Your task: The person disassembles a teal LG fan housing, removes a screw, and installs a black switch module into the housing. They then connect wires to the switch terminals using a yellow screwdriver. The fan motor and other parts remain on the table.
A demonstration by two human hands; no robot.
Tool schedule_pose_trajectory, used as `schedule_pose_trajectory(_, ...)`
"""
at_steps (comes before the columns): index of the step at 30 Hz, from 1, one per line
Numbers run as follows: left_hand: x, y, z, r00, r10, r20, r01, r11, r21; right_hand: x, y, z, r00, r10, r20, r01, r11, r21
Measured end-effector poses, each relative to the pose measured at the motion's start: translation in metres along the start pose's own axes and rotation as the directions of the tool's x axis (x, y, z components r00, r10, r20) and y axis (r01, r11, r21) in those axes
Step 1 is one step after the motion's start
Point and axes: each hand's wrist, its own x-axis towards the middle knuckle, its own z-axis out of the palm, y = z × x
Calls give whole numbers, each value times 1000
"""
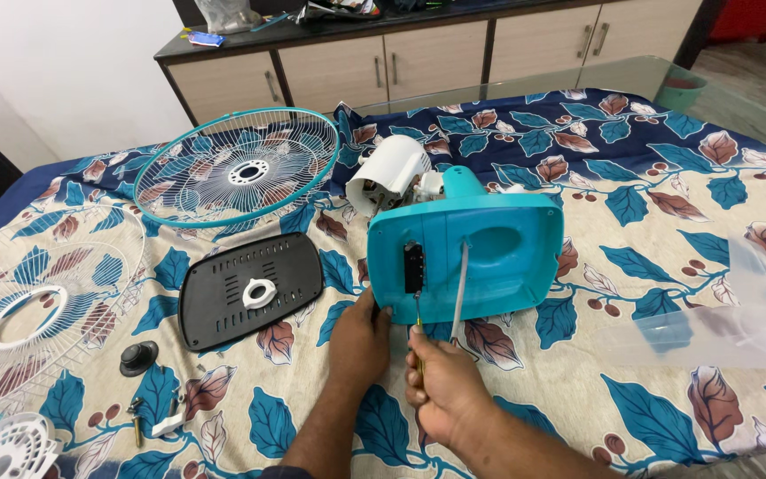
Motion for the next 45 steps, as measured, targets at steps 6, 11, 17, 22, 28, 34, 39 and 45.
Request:
schedule_pose_trajectory(6, 1, -2, 0, 1000, -17, 10, 17, 1000, -19, 1, 6, 3, 1000, -5, -28, 5, 1000, 28)
schedule_pose_trajectory(11, 2, -8, 3, 1000, 19, -12, -19, 999, -47, -3, 1, 7, 999, 33, 23, -34, 999, 6)
schedule_pose_trajectory(17, 0, -10, 5, 999, -6, -35, 1, 989, -150, -20, -14, -14, 971, 49, 236, 36, 938, -344)
schedule_pose_trajectory(22, 0, -9, 6, 987, -138, -80, 107, 945, -310, -11, -45, -39, 851, -425, 310, 525, 717, -459)
schedule_pose_trajectory(28, -4, -13, 4, 951, -223, -213, 191, 968, -161, 9, -93, -55, 714, -646, 271, 602, 368, -709)
schedule_pose_trajectory(34, -8, -5, 2, 981, -121, -152, 101, 986, -133, -2, -86, -45, 638, -688, 347, 578, 130, -806)
schedule_pose_trajectory(39, -16, 20, 0, 975, 220, -4, -220, 974, 47, -6, -88, -46, 769, -523, 368, 495, 121, -861)
schedule_pose_trajectory(45, -18, 39, -7, 824, 555, 111, -558, 830, -2, 11, -82, -58, 784, -403, 472, 620, 526, -582)
